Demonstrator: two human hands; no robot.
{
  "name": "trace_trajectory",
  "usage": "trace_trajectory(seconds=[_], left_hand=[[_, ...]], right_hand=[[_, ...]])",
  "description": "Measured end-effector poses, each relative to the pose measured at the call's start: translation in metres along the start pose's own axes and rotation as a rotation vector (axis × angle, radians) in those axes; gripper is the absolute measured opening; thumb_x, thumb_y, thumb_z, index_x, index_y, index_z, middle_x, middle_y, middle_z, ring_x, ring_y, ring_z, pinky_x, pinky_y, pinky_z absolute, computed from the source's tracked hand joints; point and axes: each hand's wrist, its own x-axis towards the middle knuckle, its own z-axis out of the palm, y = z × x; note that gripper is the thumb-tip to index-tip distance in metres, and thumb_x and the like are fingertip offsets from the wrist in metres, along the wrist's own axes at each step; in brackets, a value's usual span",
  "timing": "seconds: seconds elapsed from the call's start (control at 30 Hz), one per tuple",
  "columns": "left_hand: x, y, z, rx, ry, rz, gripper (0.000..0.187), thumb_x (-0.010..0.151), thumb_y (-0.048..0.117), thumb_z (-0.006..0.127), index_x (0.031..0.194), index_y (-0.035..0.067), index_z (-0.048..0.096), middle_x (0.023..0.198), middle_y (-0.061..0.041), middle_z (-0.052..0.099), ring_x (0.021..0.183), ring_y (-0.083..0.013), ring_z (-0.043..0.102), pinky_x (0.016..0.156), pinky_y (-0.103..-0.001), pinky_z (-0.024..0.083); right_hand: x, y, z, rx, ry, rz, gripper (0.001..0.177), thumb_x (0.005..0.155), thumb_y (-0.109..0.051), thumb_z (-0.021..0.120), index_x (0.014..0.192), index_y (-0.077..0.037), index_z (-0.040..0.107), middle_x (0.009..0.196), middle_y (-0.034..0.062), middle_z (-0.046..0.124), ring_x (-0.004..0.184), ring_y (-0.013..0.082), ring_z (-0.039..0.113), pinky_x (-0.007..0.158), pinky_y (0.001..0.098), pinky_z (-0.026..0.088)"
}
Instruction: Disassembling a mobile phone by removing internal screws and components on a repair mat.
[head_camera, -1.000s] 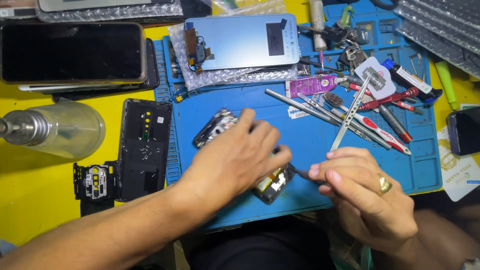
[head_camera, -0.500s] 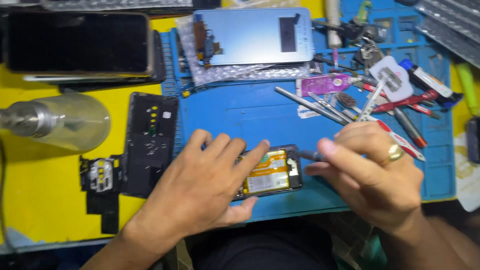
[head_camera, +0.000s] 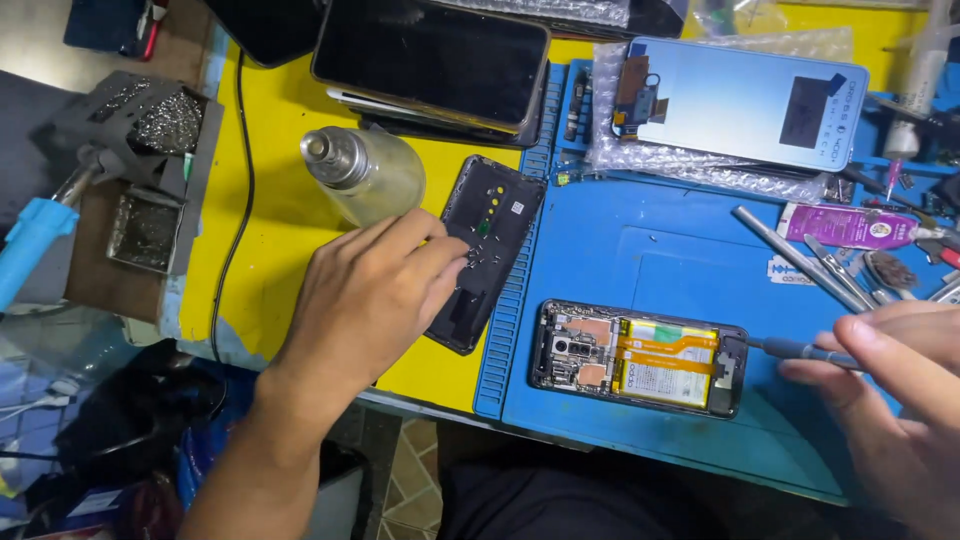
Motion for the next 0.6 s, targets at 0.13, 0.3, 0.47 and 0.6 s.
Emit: trace_trajectory(seconds=[0.13, 0.3, 0.47, 0.6], left_hand=[[0.013, 0.002, 0.011, 0.010, 0.034, 0.038, 0.011, 0.093, 0.011, 0.081, 0.101, 0.009, 0.073, 0.093, -0.004, 0.066, 0.074, -0.0261, 0.066, 0.051, -0.043, 0.050], [0.027, 0.008, 0.016, 0.153, -0.056, 0.072, 0.010, 0.092, 0.006, 0.073, 0.092, 0.014, 0.067, 0.086, -0.005, 0.060, 0.071, -0.0251, 0.065, 0.049, -0.042, 0.049], [0.030, 0.010, 0.024, 0.199, -0.079, 0.095, 0.016, 0.096, 0.008, 0.071, 0.086, 0.016, 0.063, 0.082, -0.003, 0.058, 0.067, -0.0225, 0.066, 0.051, -0.042, 0.053], [0.034, 0.011, 0.031, 0.252, -0.267, -0.008, 0.013, 0.108, 0.028, 0.060, 0.110, 0.016, 0.064, 0.091, -0.002, 0.062, 0.067, -0.0178, 0.070, 0.057, -0.040, 0.063]], right_hand=[[0.023, -0.020, -0.011, -0.082, -0.123, 0.015, 0.058, 0.096, -0.002, 0.065, 0.151, 0.001, 0.047, 0.141, 0.0282, 0.063, 0.121, 0.0436, 0.066, 0.102, 0.0526, 0.054], [0.028, -0.030, -0.009, 0.088, 0.051, 0.006, 0.052, 0.097, -0.002, 0.078, 0.142, -0.002, 0.051, 0.112, 0.0181, 0.064, 0.104, 0.0339, 0.068, 0.101, 0.0474, 0.059], [0.042, -0.047, -0.008, 0.129, 0.059, 0.047, 0.044, 0.099, 0.015, 0.067, 0.136, -0.002, 0.051, 0.108, 0.0191, 0.066, 0.100, 0.0320, 0.071, 0.090, 0.0389, 0.063], [0.048, -0.047, -0.015, 0.152, -0.016, 0.010, 0.044, 0.097, 0.013, 0.071, 0.133, -0.006, 0.055, 0.121, 0.0200, 0.064, 0.113, 0.0327, 0.070, 0.097, 0.0363, 0.061]])
